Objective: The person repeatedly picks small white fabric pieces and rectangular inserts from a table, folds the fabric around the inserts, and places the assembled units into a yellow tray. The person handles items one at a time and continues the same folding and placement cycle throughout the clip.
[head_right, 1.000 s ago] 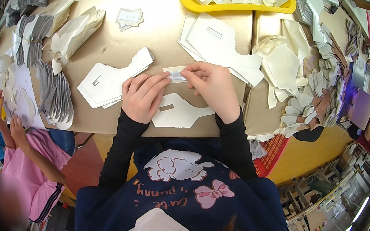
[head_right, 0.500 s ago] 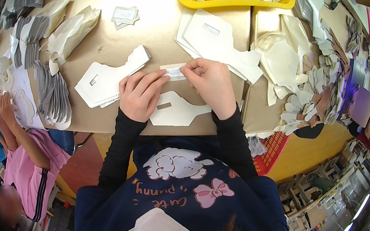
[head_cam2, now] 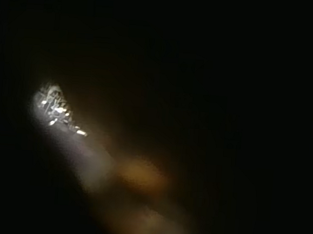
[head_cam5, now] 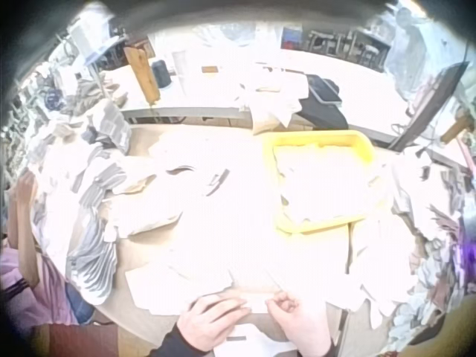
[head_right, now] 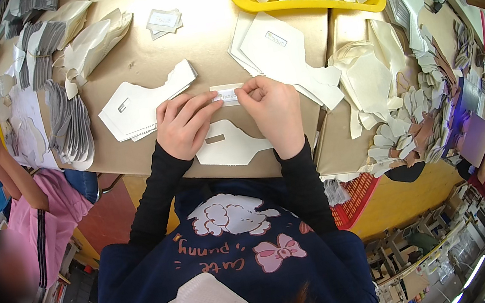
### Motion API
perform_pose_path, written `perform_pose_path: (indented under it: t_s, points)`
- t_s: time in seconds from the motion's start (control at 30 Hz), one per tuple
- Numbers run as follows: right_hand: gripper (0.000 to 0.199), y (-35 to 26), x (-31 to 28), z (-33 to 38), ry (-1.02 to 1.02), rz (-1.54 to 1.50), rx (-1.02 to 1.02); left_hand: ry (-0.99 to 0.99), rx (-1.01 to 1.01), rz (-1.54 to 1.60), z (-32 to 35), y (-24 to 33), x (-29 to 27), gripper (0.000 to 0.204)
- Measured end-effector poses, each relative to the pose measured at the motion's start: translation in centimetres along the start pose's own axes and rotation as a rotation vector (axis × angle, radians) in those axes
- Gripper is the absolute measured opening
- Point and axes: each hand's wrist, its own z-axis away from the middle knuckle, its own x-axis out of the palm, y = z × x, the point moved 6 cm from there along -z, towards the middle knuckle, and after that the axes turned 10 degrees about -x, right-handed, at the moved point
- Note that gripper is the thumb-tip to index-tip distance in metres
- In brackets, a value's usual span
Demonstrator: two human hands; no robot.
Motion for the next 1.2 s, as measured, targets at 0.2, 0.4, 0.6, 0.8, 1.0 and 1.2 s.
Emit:
perform_pose_path:
  t_s: [0.2,0.4,0.6,0.8,1.0,1.2]
  points:
    - [0.015,-1.0,-0.9,0.5,0.056,0.133,-0.105,0.015,0.005,0.007,0.0,-0.1,0.0,0.037]
    - [0.033,-3.2,-1.2,2.4,-0.023,0.339,-0.488,0.02,0.005,0.024,0.0,-0.2,-0.1,0.036]
    - [0.051,-3.0,0.4,3.8,-0.105,0.791,-0.68,0.025,0.014,0.041,0.1,-0.3,-0.1,0.035]
    - [0.052,-2.8,-0.7,3.3,-0.129,0.698,-0.698,0.033,0.005,0.1,0.0,-0.5,-0.2,0.028]
    - [0.048,-2.9,-0.9,4.0,-0.088,0.848,-0.675,0.042,0.003,0.089,0.0,-0.4,-0.3,0.026]
    - [0.047,-2.7,-0.8,6.1,-0.113,0.539,-0.576,-0.003,-0.007,0.055,0.1,-0.2,-0.2,0.027]
